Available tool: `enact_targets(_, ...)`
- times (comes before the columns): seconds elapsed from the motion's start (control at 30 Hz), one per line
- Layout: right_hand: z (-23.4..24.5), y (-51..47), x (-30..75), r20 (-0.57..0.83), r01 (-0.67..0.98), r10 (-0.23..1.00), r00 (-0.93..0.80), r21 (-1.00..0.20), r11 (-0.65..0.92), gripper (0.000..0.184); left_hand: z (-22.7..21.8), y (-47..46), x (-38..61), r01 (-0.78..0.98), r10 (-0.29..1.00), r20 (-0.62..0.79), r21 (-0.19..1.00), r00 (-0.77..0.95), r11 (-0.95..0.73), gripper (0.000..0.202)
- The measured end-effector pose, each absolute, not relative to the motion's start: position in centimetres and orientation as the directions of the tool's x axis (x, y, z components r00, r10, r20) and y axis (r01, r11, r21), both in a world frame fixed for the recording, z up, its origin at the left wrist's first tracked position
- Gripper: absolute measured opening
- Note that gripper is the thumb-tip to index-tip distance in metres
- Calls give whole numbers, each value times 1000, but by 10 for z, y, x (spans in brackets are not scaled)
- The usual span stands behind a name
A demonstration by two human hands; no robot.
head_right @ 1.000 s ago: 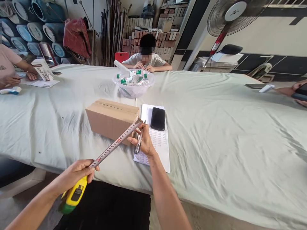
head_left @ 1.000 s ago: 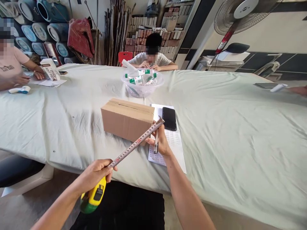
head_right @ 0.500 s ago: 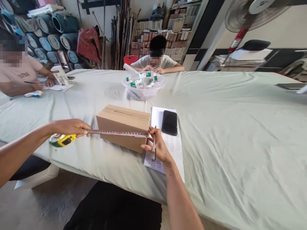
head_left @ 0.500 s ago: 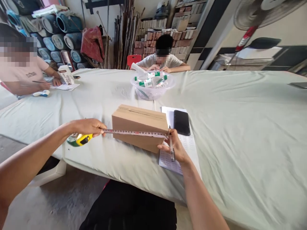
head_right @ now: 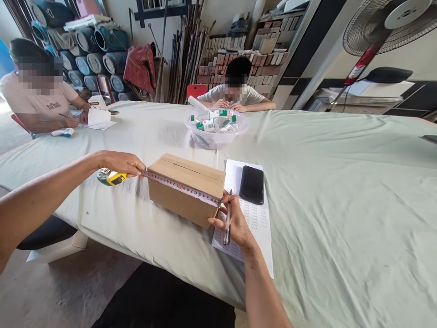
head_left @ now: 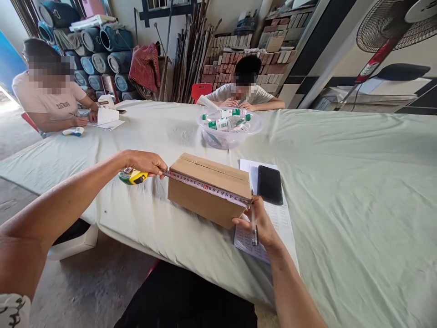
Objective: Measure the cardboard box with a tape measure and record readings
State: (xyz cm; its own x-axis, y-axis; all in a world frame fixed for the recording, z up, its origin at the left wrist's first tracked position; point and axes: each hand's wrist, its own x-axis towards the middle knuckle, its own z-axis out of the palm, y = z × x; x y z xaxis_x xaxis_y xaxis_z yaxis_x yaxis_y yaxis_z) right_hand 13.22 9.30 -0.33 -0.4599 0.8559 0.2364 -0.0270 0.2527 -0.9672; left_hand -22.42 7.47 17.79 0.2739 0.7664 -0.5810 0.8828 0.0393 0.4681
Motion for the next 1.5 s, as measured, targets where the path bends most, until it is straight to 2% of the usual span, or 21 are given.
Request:
enact_targets(0.2, -5, 94, 131, 235, -77, 862, -449, -971, 225, 51, 175, 72, -224, 858, 765, -577, 510, 285, 65, 14)
enact_targets(0.33, -6, 96, 131, 236, -124, 882, -408, -971, 202, 49, 160, 52, -218, 771, 748, -558, 629, 358, 101, 19)
enact_targets(0.43, -4, 96, 131, 227, -174, 895, -384, -970, 172, 48, 134, 25, -197, 604, 790, -509, 763, 342, 230, 23)
enact_targets(0.53, -2, 96, 130, 229, -212, 902, -367, -964, 159, 48, 102, -4, -163, 359, 836, -495, 844, 237, 398, 24)
enact_targets(0.63, -2, 98, 130, 243, -226, 914, -324, -958, 175, 47, 72, -29, -125, 102, 844, -483, 875, 232, 473, 23)
enact_targets(0.7, -3, 99, 131, 249, -234, 926, -282, -954, 185, 47, 56, -39, -104, 33, 864, -458, 886, 208, 462, 24)
enact_targets(0.87, -3, 102, 135, 198, -297, 965, -172, -944, 141, 47, 36, -46, -73, 60, 898, -419, 908, 137, 414, 22)
enact_targets(1.0, 0, 101, 136, 111, -352, 974, -196, -935, 35, 45, 33, -46, -65, -2, 909, -400, 915, 118, 403, 23)
enact_targets(1.2, 1, 100, 136, 100, -424, 965, -244, -906, -13, 46, 33, -45, -63, -62, 905, -407, 907, 121, 417, 24)
enact_targets(1.37, 0, 100, 133, 165, -380, 956, -242, -923, 63, 46, 31, -49, -68, -124, 892, -419, 889, 169, 441, 22)
enact_targets(1.5, -5, 103, 122, 349, -299, 917, -194, -911, 284, 53, 26, -58, -78, -161, 879, -421, 874, 225, 459, 21)
